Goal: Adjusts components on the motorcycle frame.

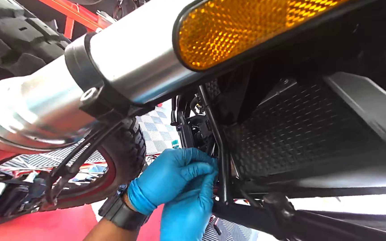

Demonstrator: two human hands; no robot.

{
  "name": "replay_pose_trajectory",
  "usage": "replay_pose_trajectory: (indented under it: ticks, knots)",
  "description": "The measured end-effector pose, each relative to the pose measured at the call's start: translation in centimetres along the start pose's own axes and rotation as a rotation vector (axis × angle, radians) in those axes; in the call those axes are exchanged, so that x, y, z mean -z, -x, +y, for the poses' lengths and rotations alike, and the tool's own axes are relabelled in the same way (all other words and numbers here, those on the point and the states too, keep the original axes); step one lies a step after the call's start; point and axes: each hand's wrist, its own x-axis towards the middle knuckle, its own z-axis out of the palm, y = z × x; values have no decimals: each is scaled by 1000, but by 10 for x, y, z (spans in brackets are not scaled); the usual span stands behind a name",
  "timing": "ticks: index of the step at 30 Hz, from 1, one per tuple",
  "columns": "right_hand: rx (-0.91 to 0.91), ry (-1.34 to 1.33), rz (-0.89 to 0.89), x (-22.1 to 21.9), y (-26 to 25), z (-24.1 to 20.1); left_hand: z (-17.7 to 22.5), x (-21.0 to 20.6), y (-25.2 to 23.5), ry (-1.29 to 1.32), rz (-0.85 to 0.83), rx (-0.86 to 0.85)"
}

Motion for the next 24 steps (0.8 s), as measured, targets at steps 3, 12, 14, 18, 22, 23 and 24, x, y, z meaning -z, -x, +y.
replay_pose_trajectory:
  ticks: [3,12,14,18,22,23,24]
  knots:
    - [30,51,147,-49,5,-11,16,-10,-17,134,85,222]
    - [14,41,270,-76,-1,-17,1,10,-6,44,-78,103]
    - [21,45,291,-76,1,-16,3,8,-8,-34,-81,82]
    - [12,0,338,-78,-1,-17,8,5,-10,-147,-81,66]
    - [30,-5,248,-74,-1,-16,3,9,-11,-397,-8,-16]
    - [31,-9,237,-74,-1,-16,3,9,-13,-424,-18,-64]
    - [34,-8,232,-74,-1,-16,5,10,-15,-447,-39,-91]
